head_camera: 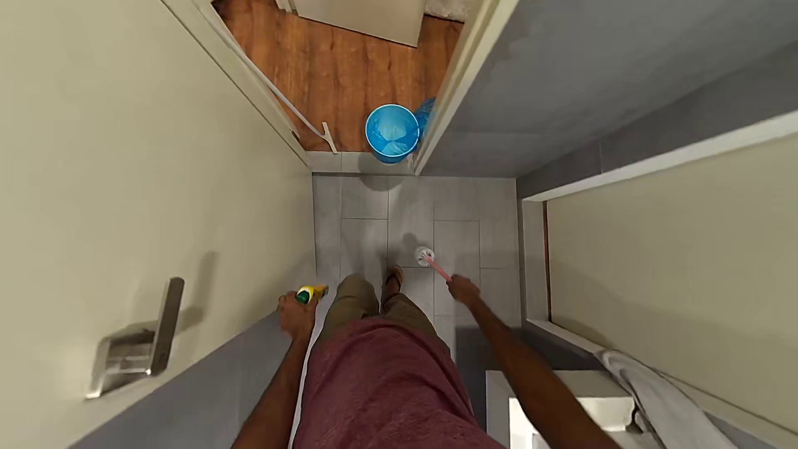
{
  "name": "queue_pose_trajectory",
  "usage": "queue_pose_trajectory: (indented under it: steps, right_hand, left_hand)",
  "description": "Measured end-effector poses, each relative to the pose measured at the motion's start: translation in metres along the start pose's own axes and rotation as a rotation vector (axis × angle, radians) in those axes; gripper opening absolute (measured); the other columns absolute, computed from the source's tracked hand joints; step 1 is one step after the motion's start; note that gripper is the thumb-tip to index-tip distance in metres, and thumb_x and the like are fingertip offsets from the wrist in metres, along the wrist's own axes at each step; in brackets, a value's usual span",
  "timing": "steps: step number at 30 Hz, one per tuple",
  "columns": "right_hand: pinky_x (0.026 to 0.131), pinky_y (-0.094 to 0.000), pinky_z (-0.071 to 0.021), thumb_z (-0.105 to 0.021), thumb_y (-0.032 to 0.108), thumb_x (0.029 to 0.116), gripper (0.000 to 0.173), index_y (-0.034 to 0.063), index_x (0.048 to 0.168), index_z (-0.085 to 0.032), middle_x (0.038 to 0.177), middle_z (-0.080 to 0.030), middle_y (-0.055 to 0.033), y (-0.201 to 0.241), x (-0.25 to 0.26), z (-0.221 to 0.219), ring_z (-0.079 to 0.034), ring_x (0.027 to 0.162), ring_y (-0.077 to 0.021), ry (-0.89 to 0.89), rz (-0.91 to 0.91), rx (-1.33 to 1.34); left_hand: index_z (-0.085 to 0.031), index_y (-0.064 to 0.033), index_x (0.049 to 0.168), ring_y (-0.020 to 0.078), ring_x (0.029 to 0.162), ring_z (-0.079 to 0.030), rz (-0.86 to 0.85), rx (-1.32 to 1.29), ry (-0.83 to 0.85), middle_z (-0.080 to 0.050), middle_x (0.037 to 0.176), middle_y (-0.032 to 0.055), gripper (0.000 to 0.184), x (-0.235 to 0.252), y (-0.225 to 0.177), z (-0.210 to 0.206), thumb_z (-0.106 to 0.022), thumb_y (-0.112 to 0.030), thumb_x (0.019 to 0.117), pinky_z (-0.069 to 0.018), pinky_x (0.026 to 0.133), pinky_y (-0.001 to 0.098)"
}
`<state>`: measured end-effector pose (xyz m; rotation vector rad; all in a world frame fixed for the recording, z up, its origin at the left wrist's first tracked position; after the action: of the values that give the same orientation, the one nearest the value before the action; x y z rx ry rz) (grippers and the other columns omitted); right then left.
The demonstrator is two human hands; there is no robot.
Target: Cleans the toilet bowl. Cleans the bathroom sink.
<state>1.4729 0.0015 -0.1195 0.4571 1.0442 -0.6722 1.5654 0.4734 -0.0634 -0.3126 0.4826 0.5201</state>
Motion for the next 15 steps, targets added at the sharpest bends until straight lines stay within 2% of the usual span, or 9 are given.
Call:
queue_pose_trajectory:
  steps: [3,5,8,10,12,13,15]
  right_hand:
    - [0.103,-0.0697,-0.0424,-0.044,0.040,0.1074,0.048,0.0060,0.136,-0.062,0.137,-0.061,-0.0257,0.103,0.037,0.107,-0.056,0.130,-0.0450,0.031,0.189,-0.151]
    - [0.100,-0.0691,-0.0442,-0.045,0.040,0.1082,0.045,0.0080,0.134,-0.064,0.129,-0.065,-0.0246,0.156,0.076,0.144,-0.060,0.123,-0.0447,0.049,0.296,-0.136]
    - [0.093,-0.0662,-0.0489,-0.045,0.035,0.1090,0.041,0.0109,0.136,-0.063,0.117,-0.069,-0.0229,0.226,0.145,0.172,-0.066,0.108,-0.0424,0.042,0.379,-0.014]
    - [0.094,-0.0668,-0.0497,-0.045,0.035,0.1091,0.043,0.0134,0.144,-0.057,0.120,-0.069,-0.0236,0.277,0.170,0.180,-0.066,0.111,-0.0437,0.035,0.353,0.059]
    - [0.099,-0.0647,-0.0485,-0.041,0.036,0.1097,0.047,0.0181,0.153,-0.047,0.129,-0.066,-0.0222,0.335,0.202,0.189,-0.064,0.118,-0.0420,0.048,0.302,0.152]
    - [0.100,-0.0623,-0.0491,-0.040,0.034,0.1102,0.047,0.0195,0.154,-0.045,0.130,-0.066,-0.0212,0.358,0.219,0.187,-0.065,0.118,-0.0400,0.060,0.284,0.215]
    - [0.099,-0.0565,-0.0512,-0.037,0.029,0.1107,0.045,0.0182,0.152,-0.049,0.128,-0.067,-0.0187,0.406,0.262,0.188,-0.067,0.114,-0.0345,0.054,0.285,0.359]
  left_hand:
    - [-0.065,-0.0026,0.125,0.0373,0.118,-0.062,0.046,-0.129,-0.093,-0.061,0.129,0.0217,0.058,0.061,-0.070,0.022,-0.080,-0.042,0.0847,-0.0534,0.092,0.0580]
    - [-0.064,-0.0029,0.126,0.0356,0.116,-0.063,0.068,-0.187,-0.078,-0.063,0.129,0.0202,0.058,0.104,-0.113,0.027,-0.078,-0.044,0.0866,-0.0533,0.093,0.0565]
    - [-0.062,-0.0008,0.126,0.0350,0.106,-0.068,0.078,-0.281,-0.038,-0.068,0.115,0.0208,0.059,0.184,-0.178,0.023,-0.079,-0.042,0.0870,-0.0548,0.090,0.0556]
    - [-0.060,-0.0005,0.126,0.0342,0.100,-0.070,0.076,-0.293,0.001,-0.070,0.107,0.0201,0.058,0.244,-0.222,0.018,-0.080,-0.039,0.0870,-0.0559,0.087,0.0549]
    - [-0.060,-0.0007,0.126,0.0343,0.101,-0.070,0.055,-0.256,0.074,-0.071,0.106,0.0199,0.057,0.314,-0.279,0.014,-0.079,-0.038,0.0870,-0.0554,0.088,0.0553]
    - [-0.060,-0.0002,0.126,0.0357,0.102,-0.069,0.051,-0.223,0.125,-0.070,0.108,0.0210,0.058,0.343,-0.301,0.010,-0.080,-0.037,0.0865,-0.0546,0.090,0.0569]
    - [-0.060,-0.0011,0.126,0.0367,0.103,-0.069,0.017,-0.149,0.191,-0.070,0.108,0.0214,0.059,0.407,-0.345,-0.003,-0.080,-0.039,0.0854,-0.0545,0.090,0.0581]
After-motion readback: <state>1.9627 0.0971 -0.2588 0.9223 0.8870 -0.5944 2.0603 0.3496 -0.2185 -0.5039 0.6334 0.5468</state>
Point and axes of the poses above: each hand's wrist, its own x-axis towards the middle knuckle, its own z-axis out of the back of the hand, y = z × x, the point moved 6 cm from there along x, towards the middle knuckle
